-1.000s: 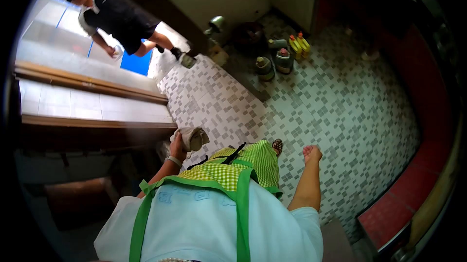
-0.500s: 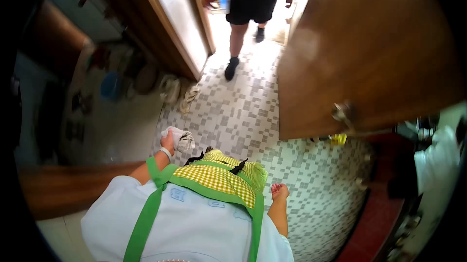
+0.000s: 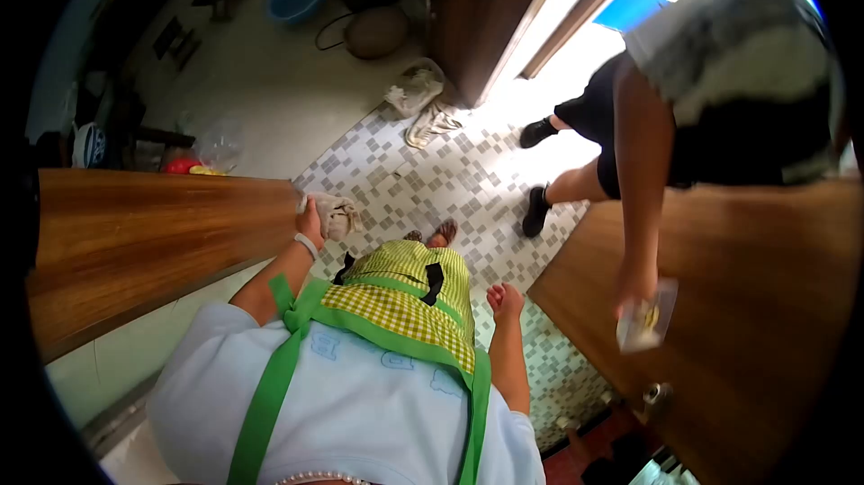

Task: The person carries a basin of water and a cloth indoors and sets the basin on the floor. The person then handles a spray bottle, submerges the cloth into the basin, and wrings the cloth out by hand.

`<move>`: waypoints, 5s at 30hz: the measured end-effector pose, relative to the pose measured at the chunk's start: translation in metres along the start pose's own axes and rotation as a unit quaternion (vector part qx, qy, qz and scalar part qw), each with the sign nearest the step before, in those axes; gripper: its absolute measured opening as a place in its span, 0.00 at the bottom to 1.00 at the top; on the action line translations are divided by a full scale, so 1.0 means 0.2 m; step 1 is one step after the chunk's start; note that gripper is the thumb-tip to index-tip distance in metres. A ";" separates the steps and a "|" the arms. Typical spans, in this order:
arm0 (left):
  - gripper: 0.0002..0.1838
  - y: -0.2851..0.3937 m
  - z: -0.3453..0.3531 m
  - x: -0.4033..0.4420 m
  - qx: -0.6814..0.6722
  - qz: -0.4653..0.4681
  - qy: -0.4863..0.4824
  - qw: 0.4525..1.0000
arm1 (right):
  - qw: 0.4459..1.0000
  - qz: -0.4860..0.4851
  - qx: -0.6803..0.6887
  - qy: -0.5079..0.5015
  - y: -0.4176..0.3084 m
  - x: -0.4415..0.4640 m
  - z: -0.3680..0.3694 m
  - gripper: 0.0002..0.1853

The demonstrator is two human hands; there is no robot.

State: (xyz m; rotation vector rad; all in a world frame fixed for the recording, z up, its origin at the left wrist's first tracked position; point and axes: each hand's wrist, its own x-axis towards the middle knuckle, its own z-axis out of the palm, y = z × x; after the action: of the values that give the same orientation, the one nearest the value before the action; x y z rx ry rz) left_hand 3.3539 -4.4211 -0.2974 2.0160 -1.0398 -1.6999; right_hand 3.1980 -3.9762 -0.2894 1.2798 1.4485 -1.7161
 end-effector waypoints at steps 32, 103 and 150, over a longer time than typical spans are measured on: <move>0.22 1.26 0.10 0.96 0.110 0.238 0.017 0.965 | 0.985 -0.014 -0.157 -0.072 -0.34 0.11 1.75 0.11; 0.05 0.69 0.55 0.64 0.223 0.306 0.125 0.917 | 0.946 -0.074 -0.123 -0.290 -1.12 0.62 1.27 0.22; 0.10 2.70 -0.59 2.02 -0.249 -0.101 0.245 0.931 | 0.870 0.024 -0.346 -0.351 -0.16 -0.22 5.92 0.20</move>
State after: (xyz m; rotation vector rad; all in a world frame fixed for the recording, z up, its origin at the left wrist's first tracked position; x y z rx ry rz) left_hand 3.3028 -5.0990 -0.2111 2.0713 -0.2116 -1.2590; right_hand 2.8176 -5.0993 -0.2761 0.2500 1.3439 -1.2239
